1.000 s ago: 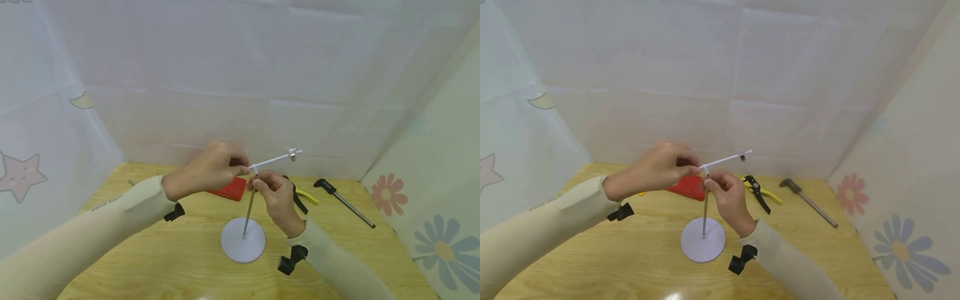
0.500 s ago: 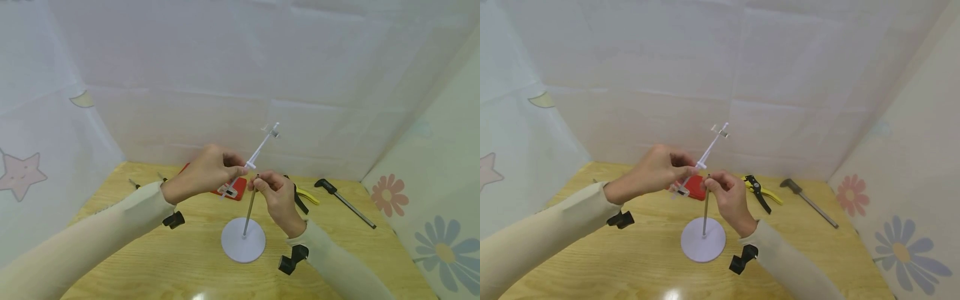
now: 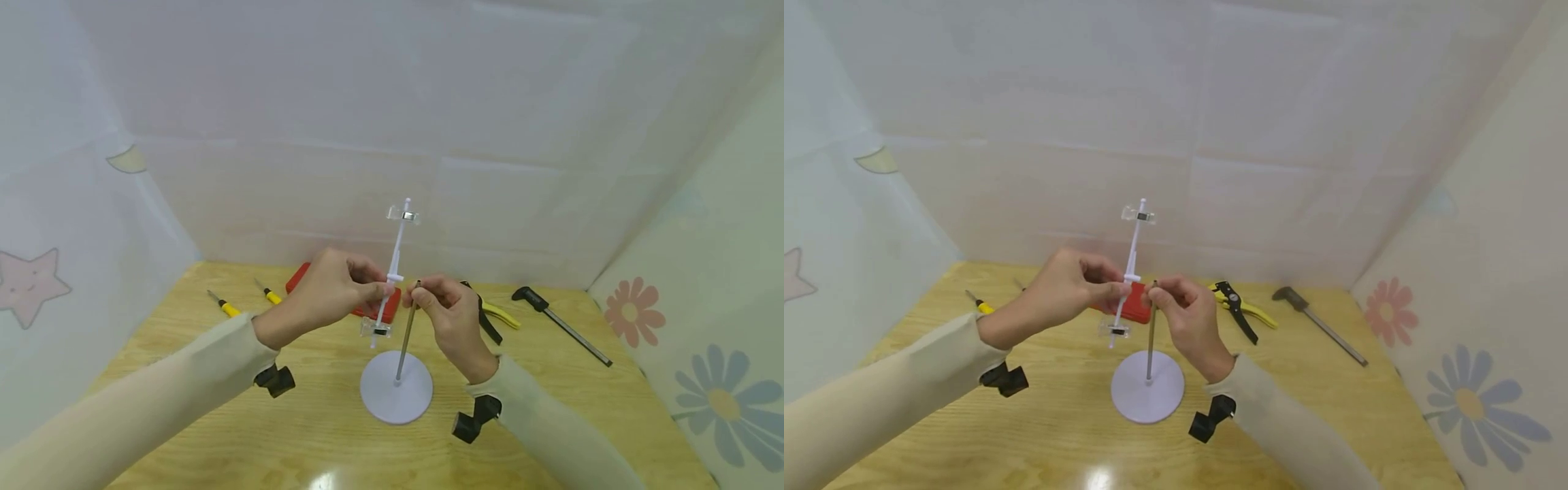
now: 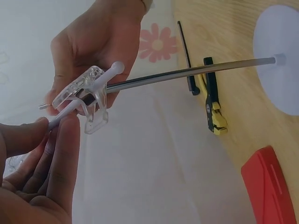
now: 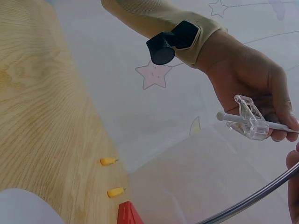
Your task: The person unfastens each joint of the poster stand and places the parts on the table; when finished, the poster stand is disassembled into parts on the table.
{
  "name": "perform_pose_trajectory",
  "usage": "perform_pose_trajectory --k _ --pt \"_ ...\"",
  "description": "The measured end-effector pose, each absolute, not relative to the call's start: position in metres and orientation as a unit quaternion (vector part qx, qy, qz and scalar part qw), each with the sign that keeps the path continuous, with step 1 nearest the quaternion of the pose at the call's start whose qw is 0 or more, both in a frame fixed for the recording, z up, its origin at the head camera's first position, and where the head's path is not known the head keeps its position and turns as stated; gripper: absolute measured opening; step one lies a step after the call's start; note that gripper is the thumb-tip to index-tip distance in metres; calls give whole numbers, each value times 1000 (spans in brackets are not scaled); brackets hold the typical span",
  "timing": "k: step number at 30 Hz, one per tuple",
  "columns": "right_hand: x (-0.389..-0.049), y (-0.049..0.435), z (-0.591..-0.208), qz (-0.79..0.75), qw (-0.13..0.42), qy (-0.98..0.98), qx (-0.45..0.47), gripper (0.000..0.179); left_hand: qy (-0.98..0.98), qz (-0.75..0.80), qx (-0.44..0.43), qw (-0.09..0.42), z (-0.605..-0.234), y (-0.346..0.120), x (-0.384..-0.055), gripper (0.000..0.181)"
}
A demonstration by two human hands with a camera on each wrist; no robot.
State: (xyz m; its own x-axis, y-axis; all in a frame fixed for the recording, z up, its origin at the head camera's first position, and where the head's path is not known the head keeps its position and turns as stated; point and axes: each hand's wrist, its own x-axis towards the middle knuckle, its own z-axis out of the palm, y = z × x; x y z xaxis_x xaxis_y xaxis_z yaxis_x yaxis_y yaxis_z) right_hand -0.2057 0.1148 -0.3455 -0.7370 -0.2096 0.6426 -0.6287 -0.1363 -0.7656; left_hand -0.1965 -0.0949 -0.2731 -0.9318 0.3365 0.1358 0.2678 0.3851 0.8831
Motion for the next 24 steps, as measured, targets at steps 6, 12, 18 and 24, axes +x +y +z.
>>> perform_pose_trajectory --k 6,12,18,24 --pt "-205 114 -347 679 154 -642 323 20 814 556 155 61 -284 -100 -196 12" --pt "-204 114 -346 674 151 -649 320 26 806 571 131 81 -296 -104 -197 16" --pt "-204 114 -346 667 153 -655 320 27 798 585 112 93 -307 -109 -194 21" --pt "-204 116 -346 662 153 -660 320 23 788 600 89 108 -318 -115 -193 22"
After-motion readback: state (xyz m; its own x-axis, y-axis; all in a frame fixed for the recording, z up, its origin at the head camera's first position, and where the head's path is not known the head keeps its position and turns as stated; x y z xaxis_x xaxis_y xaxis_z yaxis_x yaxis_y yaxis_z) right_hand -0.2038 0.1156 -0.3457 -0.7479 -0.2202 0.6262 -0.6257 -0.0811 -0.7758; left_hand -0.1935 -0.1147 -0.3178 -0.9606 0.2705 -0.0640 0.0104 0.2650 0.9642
